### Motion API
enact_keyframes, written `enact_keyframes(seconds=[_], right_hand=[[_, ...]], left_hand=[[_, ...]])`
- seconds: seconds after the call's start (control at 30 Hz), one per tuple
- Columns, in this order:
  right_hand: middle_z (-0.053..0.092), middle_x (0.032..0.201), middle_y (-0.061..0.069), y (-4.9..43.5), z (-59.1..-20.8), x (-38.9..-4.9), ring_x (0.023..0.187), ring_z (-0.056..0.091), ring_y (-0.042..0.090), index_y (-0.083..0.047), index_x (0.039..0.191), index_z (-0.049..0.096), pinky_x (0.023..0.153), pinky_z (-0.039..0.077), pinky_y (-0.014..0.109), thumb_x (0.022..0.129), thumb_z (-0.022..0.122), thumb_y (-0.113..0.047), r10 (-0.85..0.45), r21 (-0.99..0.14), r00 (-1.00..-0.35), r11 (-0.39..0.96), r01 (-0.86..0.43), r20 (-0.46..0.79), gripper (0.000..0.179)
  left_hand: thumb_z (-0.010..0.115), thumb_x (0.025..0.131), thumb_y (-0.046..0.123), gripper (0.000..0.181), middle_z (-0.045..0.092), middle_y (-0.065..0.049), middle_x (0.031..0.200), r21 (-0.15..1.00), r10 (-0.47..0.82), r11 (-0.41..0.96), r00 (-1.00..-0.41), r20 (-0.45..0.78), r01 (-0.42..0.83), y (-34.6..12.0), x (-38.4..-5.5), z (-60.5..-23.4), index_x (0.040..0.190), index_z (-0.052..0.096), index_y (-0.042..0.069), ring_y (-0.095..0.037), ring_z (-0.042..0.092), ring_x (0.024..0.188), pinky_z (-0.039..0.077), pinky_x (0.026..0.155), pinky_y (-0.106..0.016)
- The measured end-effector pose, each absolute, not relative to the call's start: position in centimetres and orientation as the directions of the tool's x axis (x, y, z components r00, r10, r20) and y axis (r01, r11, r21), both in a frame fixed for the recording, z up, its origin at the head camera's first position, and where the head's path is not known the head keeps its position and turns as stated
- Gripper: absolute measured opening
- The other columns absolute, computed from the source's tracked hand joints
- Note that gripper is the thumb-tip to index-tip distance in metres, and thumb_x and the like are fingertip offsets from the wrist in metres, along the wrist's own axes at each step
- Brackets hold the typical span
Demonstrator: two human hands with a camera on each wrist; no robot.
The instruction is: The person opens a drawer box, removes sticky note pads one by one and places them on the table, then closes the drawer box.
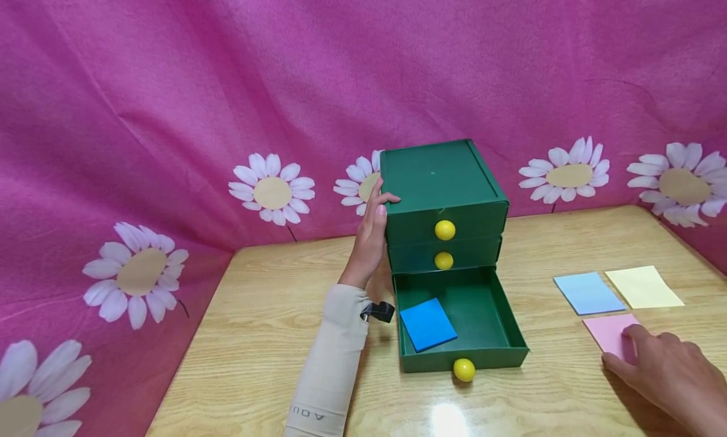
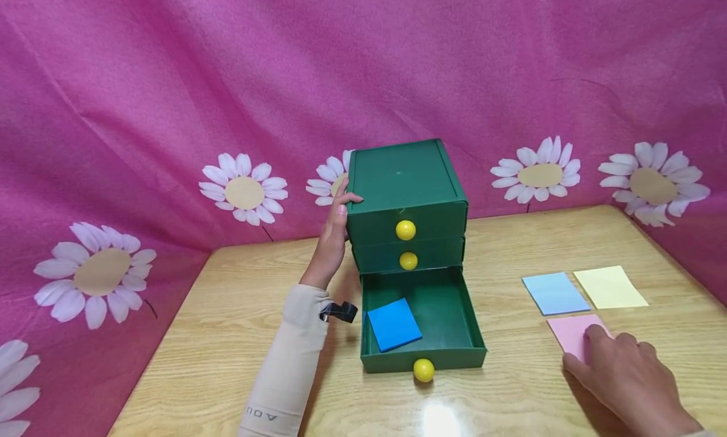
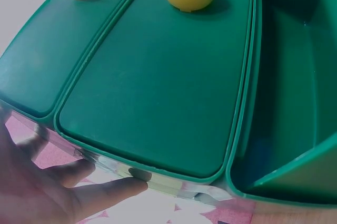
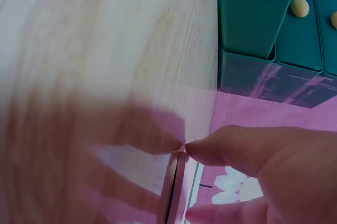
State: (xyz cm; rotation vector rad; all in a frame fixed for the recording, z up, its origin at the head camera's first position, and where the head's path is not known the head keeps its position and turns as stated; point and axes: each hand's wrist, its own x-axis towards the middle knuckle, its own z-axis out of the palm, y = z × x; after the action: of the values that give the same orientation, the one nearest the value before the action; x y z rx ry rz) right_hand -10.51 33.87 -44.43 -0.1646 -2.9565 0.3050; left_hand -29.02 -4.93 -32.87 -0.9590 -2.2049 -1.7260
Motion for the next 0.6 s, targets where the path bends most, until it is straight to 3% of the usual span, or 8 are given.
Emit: enact_keyframes(seconds=[0.17, 0.37, 0.6], right_hand=[[0.045, 0.061, 0.011, 33.9, -44.4, -10.3, 0.053, 0.047, 0.032, -0.001, 0.086, 0.052, 0.048, 0.035, 0.045, 0.078, 0.071, -0.032, 0.119, -0.211, -0.977, 0.974, 0.08, 0.178, 0.037], [0.053, 0.071, 0.027, 33.5, -43.6, -10.6, 0.063, 0.052, 0.048, 0.007, 0.104, 0.054, 0.052, 0.041, 0.056, 0.08, 0.073, -0.035, 0.126, -0.22, -0.974, 0.972, 0.083, 0.186, 0.052], [0.057, 0.084, 0.031, 31.6, -41.5, -11.4, 0.077, 0.051, 0.054, -0.001, 0.11, 0.053, 0.042, 0.037, 0.052, 0.084, 0.068, -0.043, 0.149, -0.279, -0.976, 0.955, 0.1, 0.159, 0.053]], left_hand=[[0.023, 0.107, 0.023, 0.035, 0.008, -0.008, 0.162, 0.804, 0.371, 0.138, -0.783, 0.5, 0.579, -4.9, -28.8, -32.8, 0.132, 0.042, 0.008, -0.023, 0.01, 0.147, 0.017, 0.113, -0.056], [0.023, 0.106, 0.023, 0.035, 0.008, -0.008, 0.162, 0.804, 0.375, 0.142, -0.783, 0.496, 0.578, -4.8, -28.7, -32.7, 0.132, 0.042, 0.007, -0.023, 0.011, 0.147, 0.017, 0.113, -0.057], [0.023, 0.106, 0.023, 0.035, 0.008, -0.008, 0.162, 0.805, 0.369, 0.139, -0.784, 0.499, 0.577, -4.9, -28.8, -32.7, 0.131, 0.042, 0.008, -0.023, 0.011, 0.147, 0.017, 0.113, -0.057]])
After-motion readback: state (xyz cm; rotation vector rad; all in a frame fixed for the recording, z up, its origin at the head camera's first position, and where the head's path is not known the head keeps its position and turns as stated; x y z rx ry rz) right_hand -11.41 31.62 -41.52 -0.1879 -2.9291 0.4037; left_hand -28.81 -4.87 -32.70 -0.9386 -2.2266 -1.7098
